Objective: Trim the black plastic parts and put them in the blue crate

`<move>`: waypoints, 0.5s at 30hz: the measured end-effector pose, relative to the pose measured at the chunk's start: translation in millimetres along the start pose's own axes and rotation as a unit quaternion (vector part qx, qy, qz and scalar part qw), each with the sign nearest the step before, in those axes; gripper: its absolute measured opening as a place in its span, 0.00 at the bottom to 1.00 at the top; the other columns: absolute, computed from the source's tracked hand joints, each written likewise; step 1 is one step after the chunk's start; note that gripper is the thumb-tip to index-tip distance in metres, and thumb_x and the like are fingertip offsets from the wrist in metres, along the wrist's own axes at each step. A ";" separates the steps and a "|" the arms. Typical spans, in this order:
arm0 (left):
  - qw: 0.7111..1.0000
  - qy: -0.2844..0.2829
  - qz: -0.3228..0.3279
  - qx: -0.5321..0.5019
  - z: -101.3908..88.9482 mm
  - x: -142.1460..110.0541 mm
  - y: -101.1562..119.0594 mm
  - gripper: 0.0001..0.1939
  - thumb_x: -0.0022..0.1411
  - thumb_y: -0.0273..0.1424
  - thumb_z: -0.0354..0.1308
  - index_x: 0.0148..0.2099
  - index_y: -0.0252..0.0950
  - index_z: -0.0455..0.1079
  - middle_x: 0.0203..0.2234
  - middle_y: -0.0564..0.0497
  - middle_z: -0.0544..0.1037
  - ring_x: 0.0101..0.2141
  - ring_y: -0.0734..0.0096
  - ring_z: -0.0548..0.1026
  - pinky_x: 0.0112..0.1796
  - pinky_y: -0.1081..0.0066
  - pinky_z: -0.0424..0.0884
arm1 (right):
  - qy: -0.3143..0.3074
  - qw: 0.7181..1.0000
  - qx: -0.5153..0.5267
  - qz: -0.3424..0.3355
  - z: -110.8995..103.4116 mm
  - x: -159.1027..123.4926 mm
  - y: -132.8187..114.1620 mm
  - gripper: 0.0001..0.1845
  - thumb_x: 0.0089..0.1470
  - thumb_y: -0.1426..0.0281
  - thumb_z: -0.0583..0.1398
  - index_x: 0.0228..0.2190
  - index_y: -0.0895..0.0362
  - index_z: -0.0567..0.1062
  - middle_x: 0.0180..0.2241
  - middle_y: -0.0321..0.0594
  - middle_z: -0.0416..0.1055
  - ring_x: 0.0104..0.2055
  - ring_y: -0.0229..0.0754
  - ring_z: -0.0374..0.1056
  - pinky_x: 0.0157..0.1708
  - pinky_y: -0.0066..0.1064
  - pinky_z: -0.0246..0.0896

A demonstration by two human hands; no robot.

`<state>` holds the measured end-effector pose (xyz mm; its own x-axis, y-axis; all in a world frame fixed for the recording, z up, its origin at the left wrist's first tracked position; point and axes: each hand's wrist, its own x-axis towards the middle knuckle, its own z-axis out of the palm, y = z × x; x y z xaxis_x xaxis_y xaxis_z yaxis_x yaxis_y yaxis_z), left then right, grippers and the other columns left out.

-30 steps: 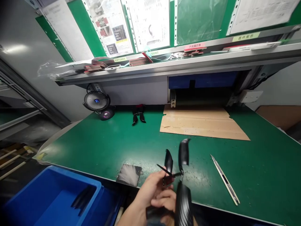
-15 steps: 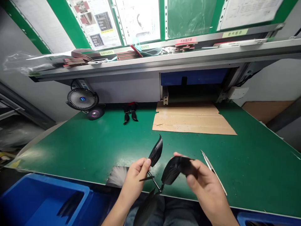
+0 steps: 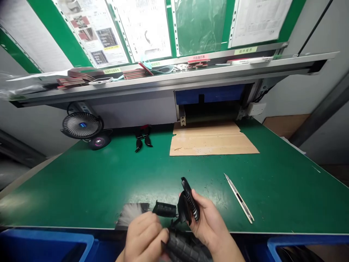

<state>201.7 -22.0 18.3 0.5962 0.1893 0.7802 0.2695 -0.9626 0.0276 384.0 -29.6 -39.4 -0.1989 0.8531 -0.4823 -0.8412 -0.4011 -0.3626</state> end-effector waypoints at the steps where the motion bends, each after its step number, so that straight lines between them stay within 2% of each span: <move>1: 1.000 -0.012 0.013 0.025 -1.7 2.5 0.6 0.11 0.67 0.28 0.47 0.33 0.31 0.66 0.15 0.54 0.63 0.18 0.74 0.60 0.21 0.70 0.52 | 0.009 1.000 -0.018 -0.001 1.6 0.6 -1.3 0.09 0.60 0.71 0.56 0.35 0.63 0.74 0.31 0.44 0.76 0.34 0.36 0.74 0.34 0.25 0.70; 3: 0.997 -0.032 0.026 0.066 -3.9 5.1 2.5 0.13 0.68 0.29 0.46 0.32 0.32 0.67 0.15 0.54 0.63 0.18 0.74 0.59 0.21 0.70 0.51 | 0.029 0.997 -0.074 -0.024 6.3 -0.3 -7.7 0.10 0.61 0.70 0.54 0.37 0.62 0.74 0.31 0.42 0.76 0.35 0.35 0.73 0.34 0.25 0.69; 6: 0.996 -0.043 0.026 0.075 -4.4 0.5 4.5 0.16 0.68 0.31 0.45 0.29 0.33 0.67 0.14 0.55 0.60 0.17 0.74 0.57 0.20 0.69 0.49 | 0.037 0.977 -0.192 -0.081 14.8 0.7 -25.3 0.13 0.57 0.64 0.60 0.41 0.59 0.73 0.35 0.41 0.75 0.35 0.38 0.71 0.27 0.26 0.67; 7: 0.998 -0.025 0.003 0.056 -3.8 -2.9 4.6 0.17 0.68 0.32 0.44 0.28 0.34 0.66 0.14 0.55 0.59 0.17 0.75 0.57 0.20 0.69 0.50 | 0.039 0.964 -0.239 -0.108 16.6 3.6 -32.5 0.16 0.54 0.61 0.62 0.41 0.58 0.73 0.35 0.41 0.74 0.34 0.39 0.70 0.24 0.26 0.65; 8: 0.998 0.004 -0.050 0.025 -2.8 -6.7 4.4 0.18 0.69 0.33 0.43 0.28 0.34 0.65 0.14 0.55 0.60 0.17 0.75 0.58 0.20 0.70 0.51 | 0.046 0.947 -0.288 -0.139 17.3 8.5 -40.0 0.17 0.53 0.60 0.63 0.40 0.58 0.73 0.35 0.41 0.73 0.34 0.39 0.69 0.23 0.26 0.63; 9: 0.990 0.039 -0.137 -0.018 -1.5 -10.5 3.8 0.18 0.69 0.34 0.43 0.29 0.35 0.65 0.15 0.54 0.61 0.18 0.75 0.59 0.20 0.71 0.52 | 0.060 0.924 -0.335 -0.175 16.5 15.3 -47.8 0.17 0.53 0.59 0.63 0.39 0.58 0.72 0.35 0.40 0.72 0.34 0.40 0.68 0.24 0.27 0.62; 10: 0.963 0.077 -0.248 -0.072 -0.1 -13.7 2.9 0.17 0.69 0.36 0.44 0.30 0.35 0.66 0.16 0.54 0.62 0.19 0.75 0.61 0.21 0.73 0.54 | 0.081 0.897 -0.379 -0.212 14.3 23.8 -55.4 0.15 0.54 0.60 0.62 0.38 0.58 0.72 0.36 0.39 0.71 0.35 0.40 0.67 0.28 0.29 0.63; 11: 0.913 0.113 -0.370 -0.133 1.3 -16.3 1.7 0.16 0.68 0.38 0.46 0.32 0.35 0.67 0.17 0.54 0.64 0.19 0.76 0.62 0.21 0.74 0.56 | 0.105 0.868 -0.418 -0.247 10.8 33.6 -62.8 0.13 0.55 0.61 0.62 0.37 0.58 0.72 0.38 0.39 0.70 0.38 0.41 0.67 0.33 0.32 0.64; 13: 0.766 0.160 -0.569 -0.253 3.9 -19.2 -2.0 0.15 0.64 0.42 0.52 0.37 0.35 0.69 0.20 0.53 0.66 0.20 0.76 0.65 0.21 0.77 0.58 | 0.151 0.809 -0.485 -0.296 1.3 54.0 -75.6 0.11 0.57 0.64 0.60 0.37 0.58 0.71 0.43 0.41 0.68 0.45 0.44 0.65 0.45 0.41 0.62; 14: 0.695 0.178 -0.626 -0.305 5.0 -19.9 -4.5 0.16 0.62 0.43 0.55 0.38 0.34 0.69 0.20 0.53 0.67 0.20 0.76 0.66 0.20 0.78 0.58 | 0.166 0.784 -0.512 -0.311 -3.6 62.8 -80.2 0.10 0.57 0.65 0.60 0.38 0.58 0.72 0.46 0.42 0.67 0.49 0.46 0.63 0.49 0.45 0.59; 15: 0.637 0.195 -0.659 -0.348 5.9 -20.5 -7.3 0.17 0.59 0.44 0.58 0.38 0.34 0.69 0.21 0.53 0.68 0.21 0.76 0.66 0.19 0.78 0.58 | 0.174 0.762 -0.535 -0.320 -7.9 69.7 -83.3 0.10 0.57 0.65 0.60 0.38 0.58 0.72 0.49 0.43 0.66 0.53 0.48 0.60 0.53 0.49 0.55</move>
<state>191.9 -17.7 -1.6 -0.0704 0.9907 -0.1165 -0.1400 0.1059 0.9845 444.2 60.6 -49.2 0.3827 0.9226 -0.0477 0.2182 -0.1404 -0.9657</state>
